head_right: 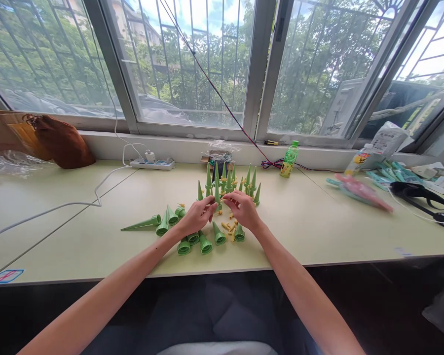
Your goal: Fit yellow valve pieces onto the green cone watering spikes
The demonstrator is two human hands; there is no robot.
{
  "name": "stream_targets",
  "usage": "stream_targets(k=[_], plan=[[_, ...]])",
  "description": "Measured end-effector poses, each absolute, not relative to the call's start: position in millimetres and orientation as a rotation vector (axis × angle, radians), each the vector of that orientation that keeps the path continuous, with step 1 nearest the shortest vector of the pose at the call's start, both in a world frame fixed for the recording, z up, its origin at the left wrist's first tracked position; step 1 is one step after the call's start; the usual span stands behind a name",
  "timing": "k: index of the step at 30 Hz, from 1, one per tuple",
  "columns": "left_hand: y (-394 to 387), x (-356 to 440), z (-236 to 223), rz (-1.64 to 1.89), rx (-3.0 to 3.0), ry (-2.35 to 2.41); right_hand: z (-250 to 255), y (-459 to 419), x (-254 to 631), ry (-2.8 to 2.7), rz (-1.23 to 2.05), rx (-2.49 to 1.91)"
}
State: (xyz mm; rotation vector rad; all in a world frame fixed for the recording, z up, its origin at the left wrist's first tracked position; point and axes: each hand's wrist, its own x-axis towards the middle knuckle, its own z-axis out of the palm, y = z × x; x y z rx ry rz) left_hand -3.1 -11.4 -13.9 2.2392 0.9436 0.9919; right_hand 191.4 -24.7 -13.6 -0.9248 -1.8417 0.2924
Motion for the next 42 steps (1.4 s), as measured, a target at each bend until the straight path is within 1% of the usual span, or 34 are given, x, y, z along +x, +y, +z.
stream_targets(k=[18, 29, 42], plan=[[-7.5, -5.0, -20.4, 1.046, 2.285, 0.903, -16.8, -21.8, 191.0, -1.851, 0.350, -0.993], [-7.3, -7.2, -21.1, 1.058, 2.300, 0.860, -16.3, -22.6, 191.6, -1.926, 0.332, -1.047], [-7.1, -6.9, -21.9, 1.038, 2.310, 0.858, -20.0, -21.4, 192.0, -1.919, 0.447, -1.093]])
